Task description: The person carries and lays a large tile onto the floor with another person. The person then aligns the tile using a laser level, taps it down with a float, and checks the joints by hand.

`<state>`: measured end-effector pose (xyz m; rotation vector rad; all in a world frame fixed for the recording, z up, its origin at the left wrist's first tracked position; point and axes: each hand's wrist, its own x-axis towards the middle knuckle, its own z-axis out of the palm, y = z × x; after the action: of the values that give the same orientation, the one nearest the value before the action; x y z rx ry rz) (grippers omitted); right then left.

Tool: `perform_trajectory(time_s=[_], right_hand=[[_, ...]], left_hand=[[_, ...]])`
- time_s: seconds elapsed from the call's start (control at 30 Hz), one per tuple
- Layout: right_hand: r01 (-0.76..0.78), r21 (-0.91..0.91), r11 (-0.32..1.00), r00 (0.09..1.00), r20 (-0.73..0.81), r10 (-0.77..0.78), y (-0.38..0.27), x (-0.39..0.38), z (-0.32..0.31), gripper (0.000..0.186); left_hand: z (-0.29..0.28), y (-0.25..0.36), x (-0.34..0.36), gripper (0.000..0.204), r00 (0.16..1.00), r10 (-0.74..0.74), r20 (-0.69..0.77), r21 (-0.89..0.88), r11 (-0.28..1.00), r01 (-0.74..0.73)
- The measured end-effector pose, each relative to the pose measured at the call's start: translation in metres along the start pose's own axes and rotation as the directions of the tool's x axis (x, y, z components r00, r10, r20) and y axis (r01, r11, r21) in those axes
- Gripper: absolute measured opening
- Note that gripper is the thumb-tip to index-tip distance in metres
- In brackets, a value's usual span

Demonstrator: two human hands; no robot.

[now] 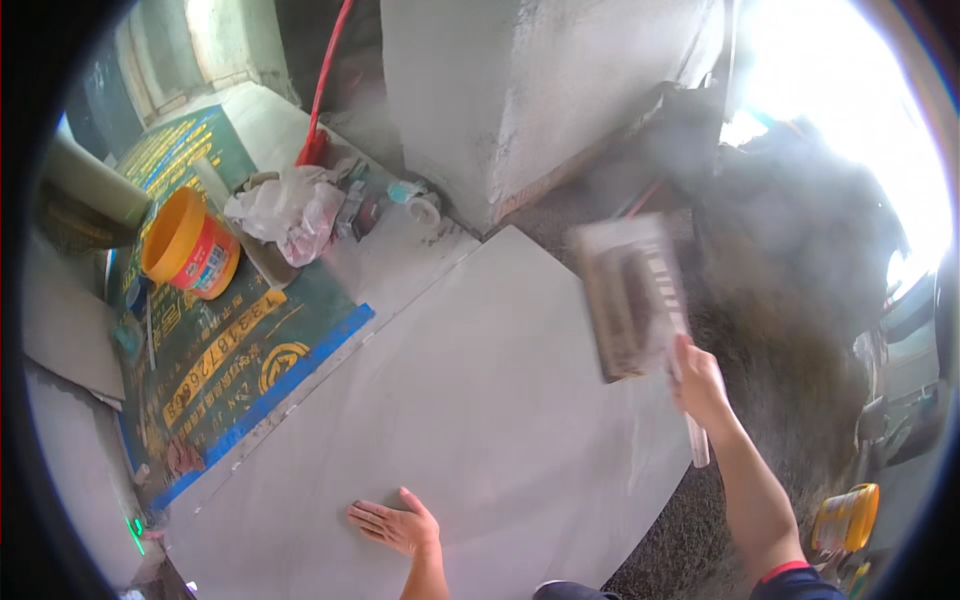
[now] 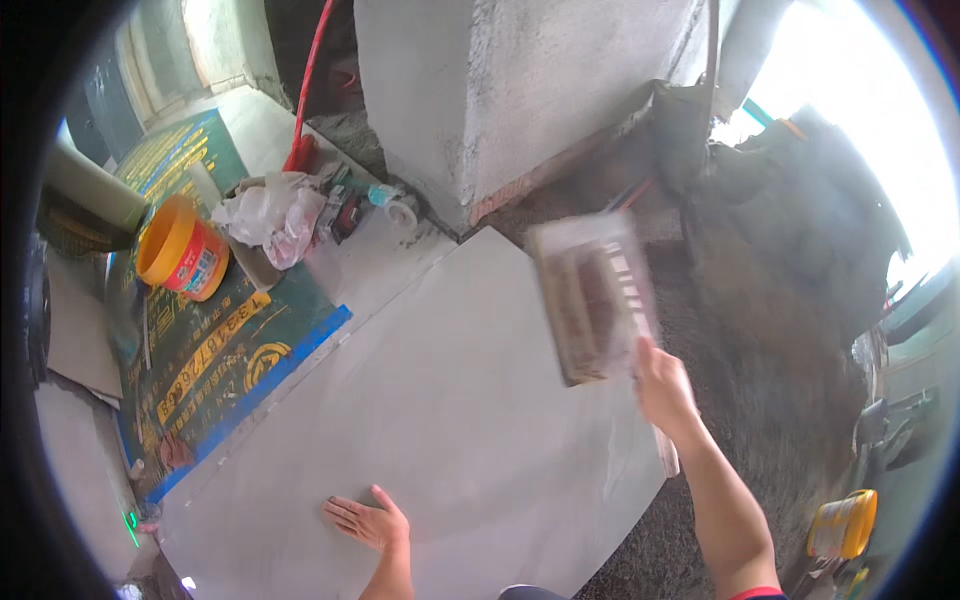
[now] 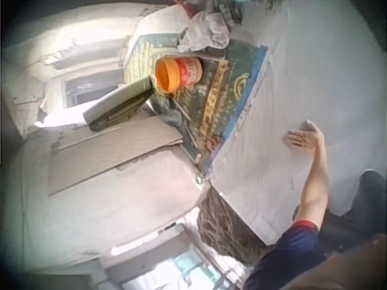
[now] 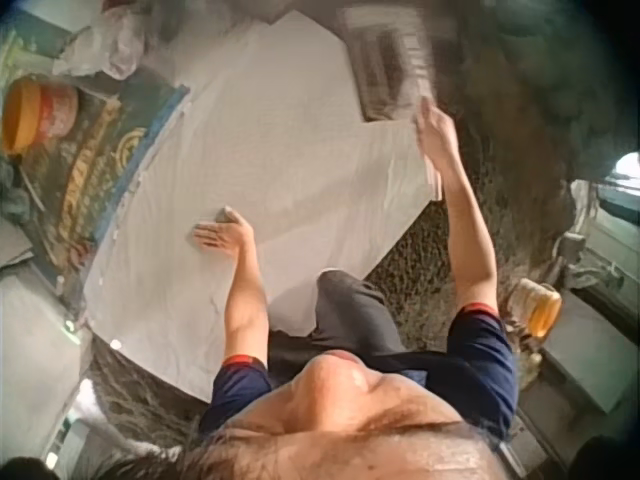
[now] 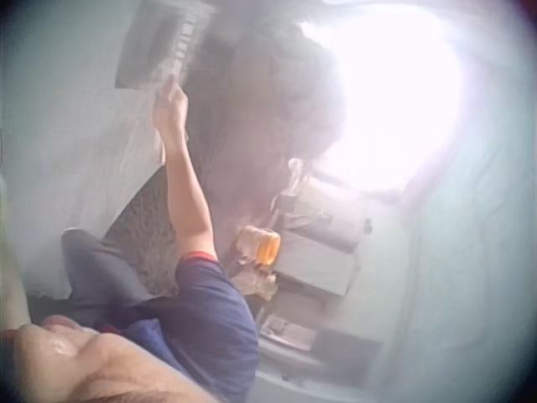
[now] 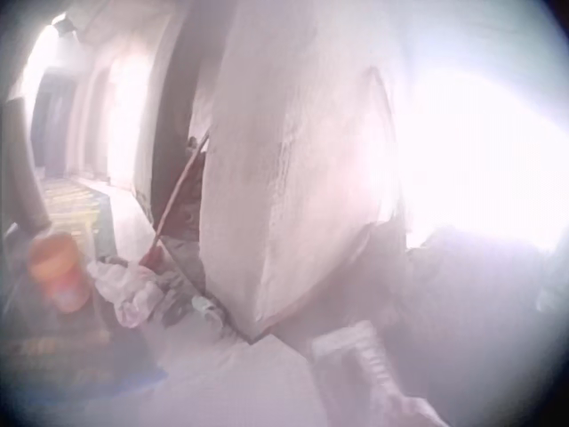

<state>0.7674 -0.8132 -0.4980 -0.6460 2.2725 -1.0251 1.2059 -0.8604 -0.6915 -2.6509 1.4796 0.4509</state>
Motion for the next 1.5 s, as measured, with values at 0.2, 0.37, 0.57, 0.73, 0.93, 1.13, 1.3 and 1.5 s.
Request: perform_trajectory(time_s=[0.2, 0.37, 0.57, 0.73, 0.93, 1.13, 1.3, 1.5], right_hand=[[-0.077, -0.269, 0.96, 0.996, -0.054, 0.065, 0.053, 0.017, 0.122, 0.067], [-0.188, -0.146, 0.971, 0.944, 0.247, 0.22, -0.056, 0.095, 0.114, 0.065], [0.37, -0.006, 0.929, 0.921, -0.128, -0.367, -0.023, 0.014, 0.074, 0.052], [-0.133, -0.494, 0.859, 0.985, 0.028, 0.169, -0.004, 0.073, 0.177, 0.066], [0.112, 0.051, 0.992, 0.969, 0.215, -0.121, -0.075, 0.07, 0.084, 0.067], [0.033, -0.529, 0.848, 0.999, 0.032, -0.019, 0.01, 0.013, 0.17, 0.069], [-0.21, -0.195, 0.958, 0.911, 0.317, 0.264, -0.061, 0.075, 0.141, 0.065], [0.219, -0.163, 0.962, 0.949, -0.193, -0.249, 0.017, -0.095, 0.021, 0.055]], left_hand=[[0.004, 0.002, 0.011, 0.096, 0.999, -0.02, 0.032, 0.026, 0.999, 0.019], [0.004, 0.0, 0.01, 0.097, 1.0, 0.015, -0.005, -0.02, 1.0, -0.015], [0.002, 0.004, 0.019, 0.099, 0.999, 0.029, 0.023, 0.002, 1.0, -0.029], [-0.006, 0.01, 0.028, 0.1, 0.997, 0.073, 0.025, -0.014, 0.997, -0.073], [0.0, 0.006, 0.025, 0.099, 0.997, 0.076, 0.016, -0.023, 0.997, -0.075], [0.002, 0.005, 0.025, 0.097, 0.997, 0.076, 0.005, -0.013, 0.997, -0.075], [0.006, 0.004, 0.026, 0.097, 0.996, 0.083, -0.044, -0.029, 0.996, -0.085], [0.034, -0.004, 0.039, 0.095, 0.987, 0.09, -0.13, 0.126, 0.989, -0.074]])
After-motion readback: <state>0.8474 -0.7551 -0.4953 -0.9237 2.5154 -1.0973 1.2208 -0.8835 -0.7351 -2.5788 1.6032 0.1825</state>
